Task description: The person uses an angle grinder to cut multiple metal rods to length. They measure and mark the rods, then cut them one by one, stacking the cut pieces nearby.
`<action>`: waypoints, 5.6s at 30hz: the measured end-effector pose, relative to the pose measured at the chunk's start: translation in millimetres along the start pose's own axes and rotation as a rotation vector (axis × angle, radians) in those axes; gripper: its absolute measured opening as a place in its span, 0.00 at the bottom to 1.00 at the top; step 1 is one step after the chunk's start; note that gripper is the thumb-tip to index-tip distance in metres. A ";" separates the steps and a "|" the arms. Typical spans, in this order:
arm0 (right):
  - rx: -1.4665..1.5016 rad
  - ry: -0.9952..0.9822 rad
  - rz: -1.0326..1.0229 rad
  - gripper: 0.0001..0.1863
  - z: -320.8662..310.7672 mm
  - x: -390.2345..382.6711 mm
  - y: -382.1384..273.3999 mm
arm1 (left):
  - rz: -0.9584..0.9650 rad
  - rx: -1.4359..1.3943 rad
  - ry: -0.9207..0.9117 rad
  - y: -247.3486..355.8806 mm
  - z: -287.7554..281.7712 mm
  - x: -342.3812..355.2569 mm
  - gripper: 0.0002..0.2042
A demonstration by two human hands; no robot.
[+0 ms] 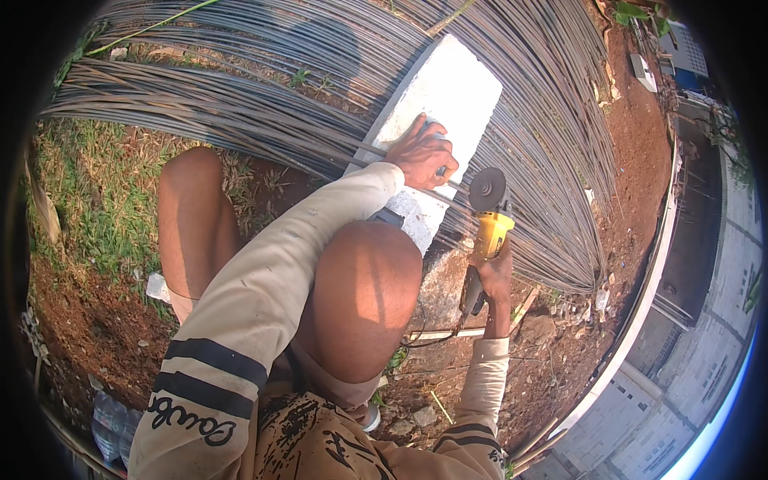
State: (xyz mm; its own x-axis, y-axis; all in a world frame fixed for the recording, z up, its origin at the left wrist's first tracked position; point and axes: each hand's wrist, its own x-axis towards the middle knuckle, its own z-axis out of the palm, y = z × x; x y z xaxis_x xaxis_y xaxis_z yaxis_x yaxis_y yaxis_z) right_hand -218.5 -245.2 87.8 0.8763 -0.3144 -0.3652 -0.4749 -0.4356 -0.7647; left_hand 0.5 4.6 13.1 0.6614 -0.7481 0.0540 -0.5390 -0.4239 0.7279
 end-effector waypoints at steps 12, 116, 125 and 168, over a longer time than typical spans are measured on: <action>0.130 0.023 0.013 0.42 2.4 10.3 13.2 | -0.002 -0.003 0.033 -0.7 2.8 0.0 0.06; -0.082 0.023 0.042 0.43 -1.8 1.4 9.8 | 0.064 0.011 0.058 -5.5 8.2 1.7 0.05; -0.148 0.005 0.065 0.51 -4.1 6.0 18.5 | 0.050 0.033 0.031 -3.8 4.1 0.9 0.05; 0.377 1.044 0.108 0.32 -65.1 -305.7 -42.9 | 0.064 0.003 0.023 -3.7 3.4 6.2 0.09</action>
State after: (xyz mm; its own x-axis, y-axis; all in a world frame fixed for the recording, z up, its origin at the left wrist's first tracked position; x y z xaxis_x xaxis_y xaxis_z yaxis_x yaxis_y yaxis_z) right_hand -471.3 -185.4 266.8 0.2492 -0.9671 0.0508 -0.3337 -0.1350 -0.9330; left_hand 4.9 -0.1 8.5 0.6378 -0.7614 0.1161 -0.5820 -0.3777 0.7201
